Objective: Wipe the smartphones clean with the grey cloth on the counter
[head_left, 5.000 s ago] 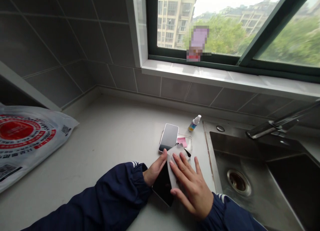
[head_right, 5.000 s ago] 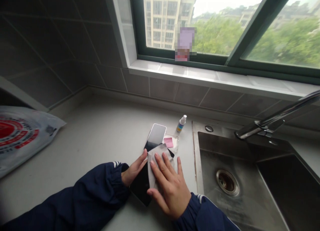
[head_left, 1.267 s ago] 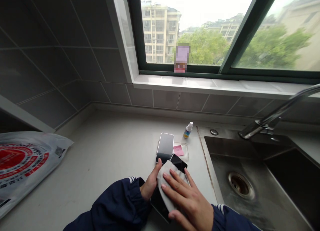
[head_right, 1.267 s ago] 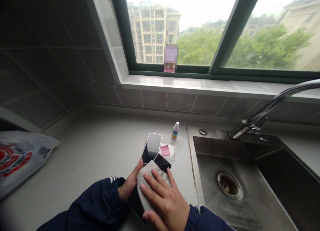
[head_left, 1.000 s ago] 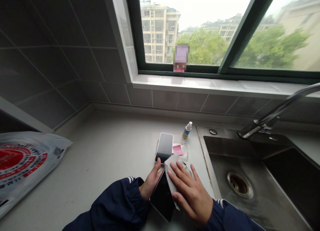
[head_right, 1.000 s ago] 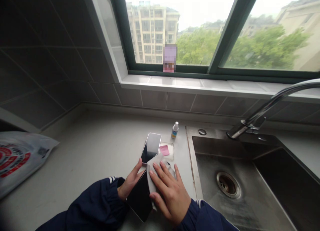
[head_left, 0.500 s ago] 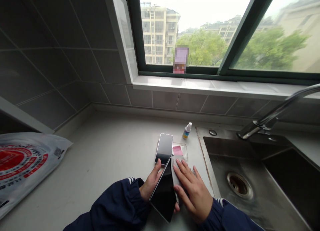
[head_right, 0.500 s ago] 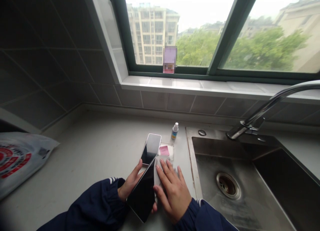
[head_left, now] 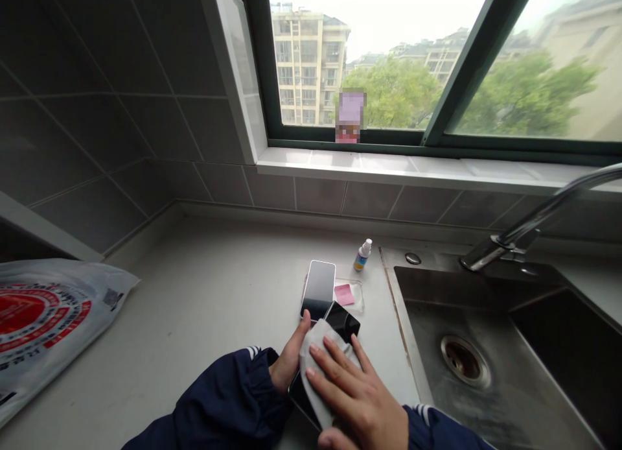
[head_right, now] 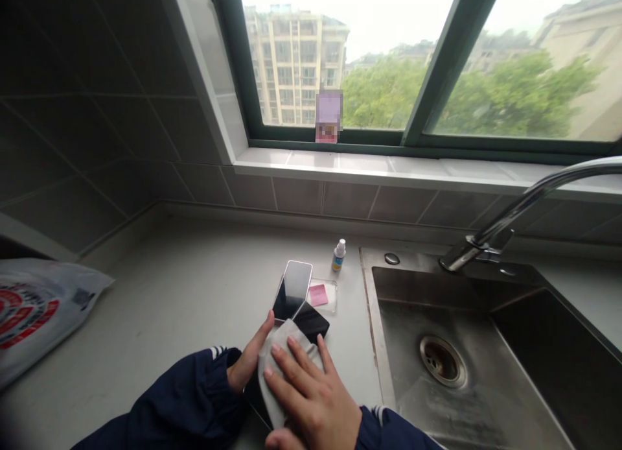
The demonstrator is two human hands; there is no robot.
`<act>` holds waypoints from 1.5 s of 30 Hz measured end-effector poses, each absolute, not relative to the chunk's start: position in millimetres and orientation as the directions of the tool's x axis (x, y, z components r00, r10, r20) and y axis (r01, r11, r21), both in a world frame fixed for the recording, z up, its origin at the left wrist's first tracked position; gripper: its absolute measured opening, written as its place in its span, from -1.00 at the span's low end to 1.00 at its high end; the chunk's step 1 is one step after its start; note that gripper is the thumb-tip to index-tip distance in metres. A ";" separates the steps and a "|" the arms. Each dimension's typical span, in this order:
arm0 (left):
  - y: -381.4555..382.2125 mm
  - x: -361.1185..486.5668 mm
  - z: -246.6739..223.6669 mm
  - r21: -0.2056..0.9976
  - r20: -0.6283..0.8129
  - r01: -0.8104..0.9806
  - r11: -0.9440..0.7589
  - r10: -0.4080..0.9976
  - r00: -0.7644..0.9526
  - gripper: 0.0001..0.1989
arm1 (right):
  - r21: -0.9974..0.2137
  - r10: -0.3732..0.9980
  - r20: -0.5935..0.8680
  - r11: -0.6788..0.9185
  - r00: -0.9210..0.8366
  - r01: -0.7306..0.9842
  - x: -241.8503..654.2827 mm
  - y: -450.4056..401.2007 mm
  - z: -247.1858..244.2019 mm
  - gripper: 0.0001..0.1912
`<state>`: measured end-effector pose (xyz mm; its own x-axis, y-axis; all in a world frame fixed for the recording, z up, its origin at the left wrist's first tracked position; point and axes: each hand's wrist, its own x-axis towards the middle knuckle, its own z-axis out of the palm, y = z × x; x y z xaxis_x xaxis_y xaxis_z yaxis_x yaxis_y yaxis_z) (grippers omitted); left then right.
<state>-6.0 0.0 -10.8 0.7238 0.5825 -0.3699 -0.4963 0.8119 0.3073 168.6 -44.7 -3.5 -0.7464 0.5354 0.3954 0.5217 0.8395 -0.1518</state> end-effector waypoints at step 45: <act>-3.3 -4.4 -11.0 0.157 -0.360 -0.549 0.821 0.565 0.742 -0.22 | -0.204 0.592 0.423 0.800 -0.686 0.564 165.8 -47.7 -6.2 -0.46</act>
<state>-4.4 -3.3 -11.0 0.7421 0.5654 -0.3601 -0.5492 0.8208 0.1569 165.8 -47.7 -6.2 -0.6864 0.5917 0.4228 0.5640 0.8001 -0.2041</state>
